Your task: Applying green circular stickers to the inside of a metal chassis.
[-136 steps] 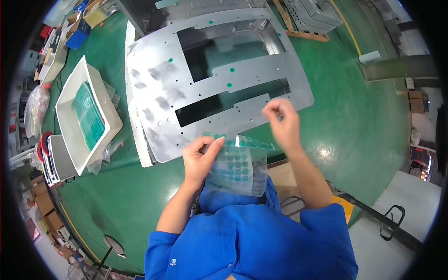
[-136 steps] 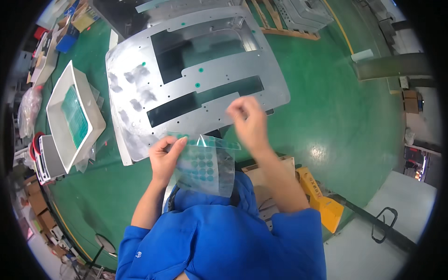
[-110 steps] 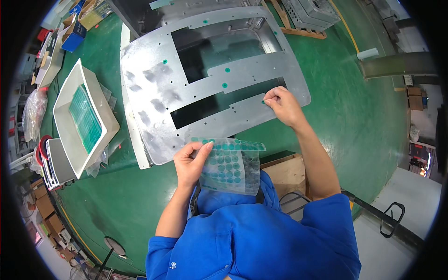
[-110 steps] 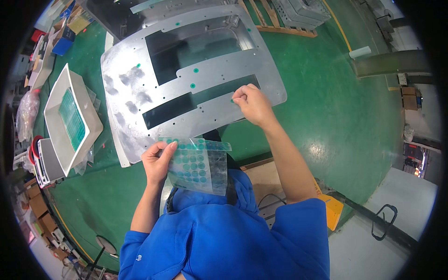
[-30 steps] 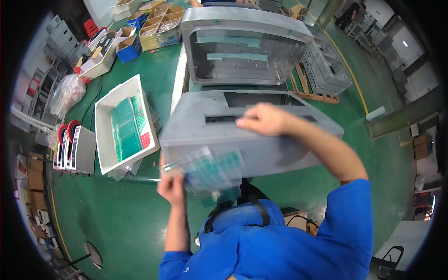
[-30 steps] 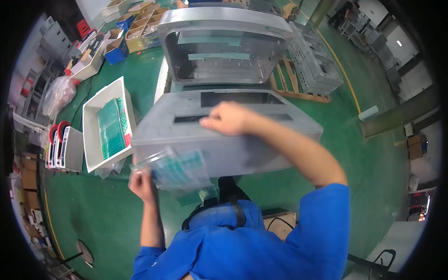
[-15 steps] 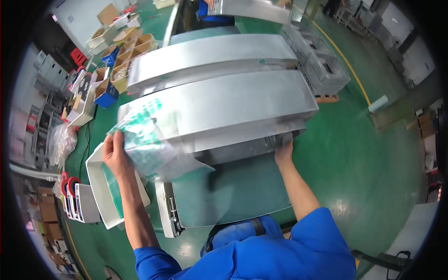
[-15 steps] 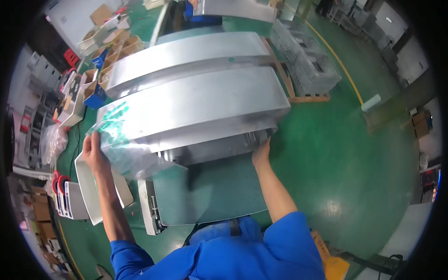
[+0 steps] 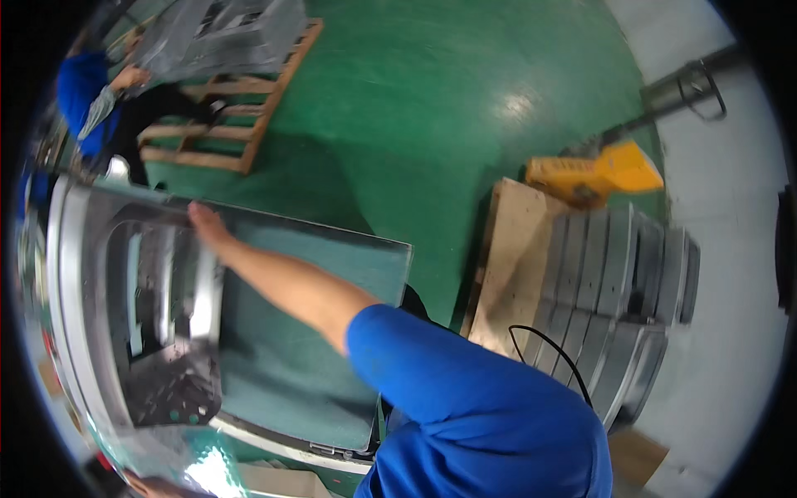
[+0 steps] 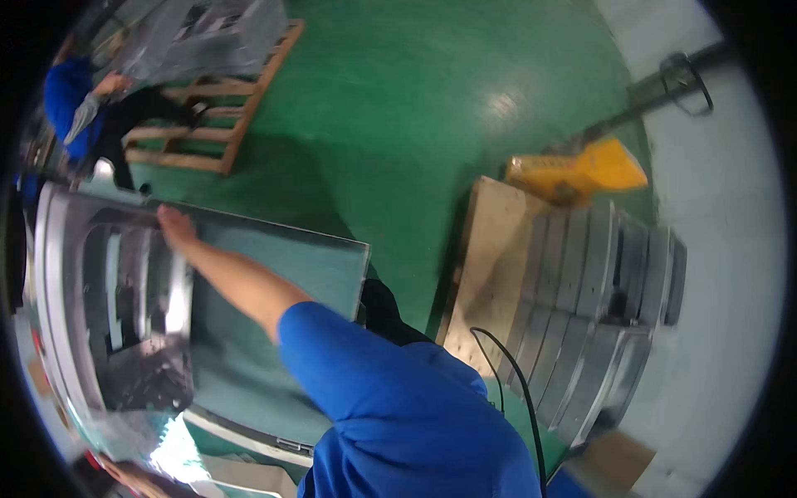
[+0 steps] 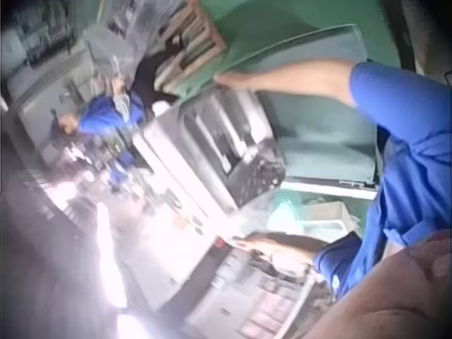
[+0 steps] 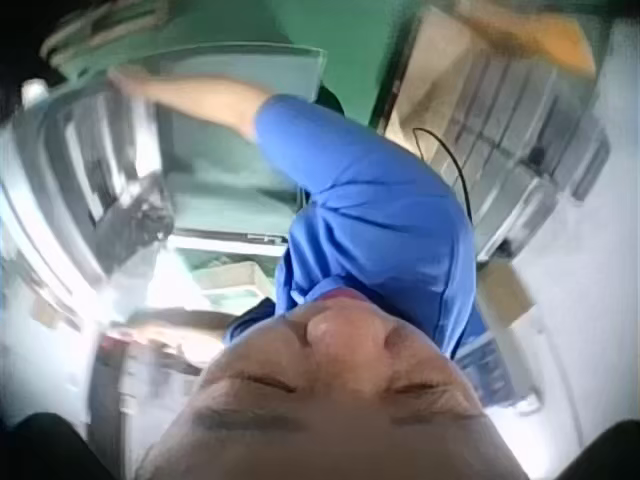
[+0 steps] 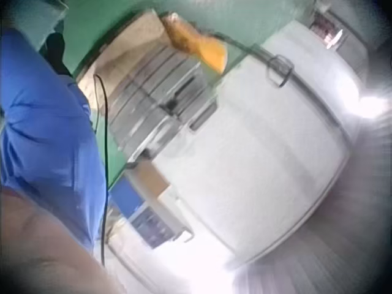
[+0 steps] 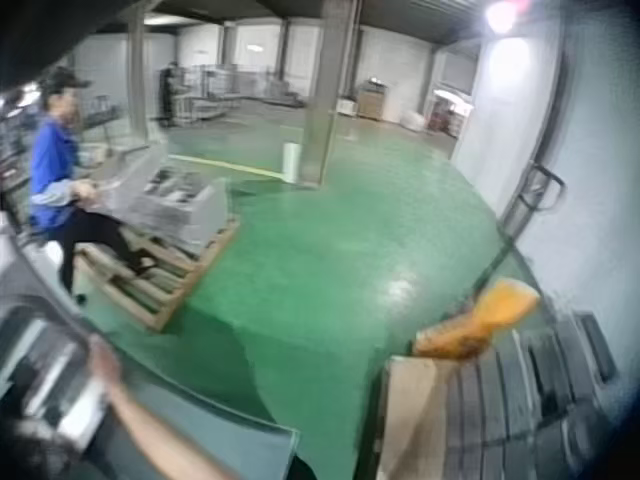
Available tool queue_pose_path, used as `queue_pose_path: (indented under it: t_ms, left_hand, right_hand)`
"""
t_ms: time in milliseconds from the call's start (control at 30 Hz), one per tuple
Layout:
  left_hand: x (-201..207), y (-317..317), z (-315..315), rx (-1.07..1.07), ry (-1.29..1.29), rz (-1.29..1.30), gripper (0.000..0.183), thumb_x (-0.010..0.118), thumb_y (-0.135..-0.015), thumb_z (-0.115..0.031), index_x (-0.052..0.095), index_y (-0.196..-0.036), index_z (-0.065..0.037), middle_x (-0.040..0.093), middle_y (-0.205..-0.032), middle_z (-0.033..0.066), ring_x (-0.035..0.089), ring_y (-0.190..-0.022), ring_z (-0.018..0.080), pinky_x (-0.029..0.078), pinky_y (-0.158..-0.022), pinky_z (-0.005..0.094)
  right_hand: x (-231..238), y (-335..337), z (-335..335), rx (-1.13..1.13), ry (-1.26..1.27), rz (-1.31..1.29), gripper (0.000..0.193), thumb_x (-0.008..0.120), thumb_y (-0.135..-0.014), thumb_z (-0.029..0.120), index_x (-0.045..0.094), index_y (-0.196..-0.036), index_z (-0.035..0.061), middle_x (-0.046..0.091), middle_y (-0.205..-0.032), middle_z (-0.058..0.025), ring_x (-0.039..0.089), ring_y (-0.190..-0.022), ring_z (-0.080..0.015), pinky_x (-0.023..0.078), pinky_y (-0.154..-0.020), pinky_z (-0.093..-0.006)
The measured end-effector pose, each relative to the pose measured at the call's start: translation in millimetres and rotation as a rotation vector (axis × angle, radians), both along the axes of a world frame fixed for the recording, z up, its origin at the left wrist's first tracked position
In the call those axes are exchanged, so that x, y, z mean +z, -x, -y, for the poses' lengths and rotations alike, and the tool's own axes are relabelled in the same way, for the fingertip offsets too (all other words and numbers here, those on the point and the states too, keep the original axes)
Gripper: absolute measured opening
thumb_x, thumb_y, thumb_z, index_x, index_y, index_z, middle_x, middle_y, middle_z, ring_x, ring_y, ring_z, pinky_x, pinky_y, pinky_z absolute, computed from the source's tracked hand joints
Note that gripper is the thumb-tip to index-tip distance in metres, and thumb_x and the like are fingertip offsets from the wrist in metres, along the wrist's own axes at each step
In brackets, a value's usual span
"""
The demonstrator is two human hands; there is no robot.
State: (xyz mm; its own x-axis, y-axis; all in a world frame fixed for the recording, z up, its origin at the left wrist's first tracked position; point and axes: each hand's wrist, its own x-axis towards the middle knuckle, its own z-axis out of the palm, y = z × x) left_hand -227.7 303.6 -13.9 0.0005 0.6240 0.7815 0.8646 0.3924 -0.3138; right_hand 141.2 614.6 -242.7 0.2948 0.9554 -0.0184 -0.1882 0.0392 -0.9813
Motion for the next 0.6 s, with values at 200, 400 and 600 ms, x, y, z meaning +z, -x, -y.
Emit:
queue_pose_path:
  t_ms: [200,400,600]
  left_hand:
    - [-0.8,-57.2,-18.4,0.018,0.046,-0.029,0.028,0.043,-0.087,-0.009,0.055,-0.11,0.002,0.058,-0.106,0.0143,0.055,-0.097,0.0251,0.043,-0.086,0.0339]
    - [-34.1,-134.3,-62.2,-0.059,0.131,-0.044,0.029,0.045,-0.087,-0.014,0.056,-0.109,0.002,0.058,-0.105,0.0143,0.055,-0.096,0.0244,0.044,-0.085,0.0338]
    - [-39.7,-186.0,-68.6,-0.03,0.179,-0.126,0.03,0.047,-0.087,-0.018,0.057,-0.108,0.001,0.059,-0.104,0.0142,0.056,-0.095,0.0238,0.044,-0.085,0.0338]
  right_hand:
    - [19.4,-161.7,209.0,0.083,-0.169,-0.026,0.035,0.048,-0.087,0.028,0.047,-0.114,0.0062,0.045,-0.123,-0.0132,0.028,-0.125,-0.0301,0.023,-0.102,-0.0398]
    - [-29.0,-560.7,559.2,-1.219,0.79,1.231,0.051,0.068,-0.066,0.025,0.049,-0.105,-0.0032,0.048,-0.11,-0.022,0.043,-0.105,-0.0362,0.034,-0.092,-0.0422]
    - [41.3,-697.0,908.2,-0.811,1.818,0.716,0.096,0.074,-0.052,0.053,0.039,-0.122,-0.0018,0.053,-0.112,-0.0197,0.049,-0.107,-0.0357,0.039,-0.088,-0.0417]
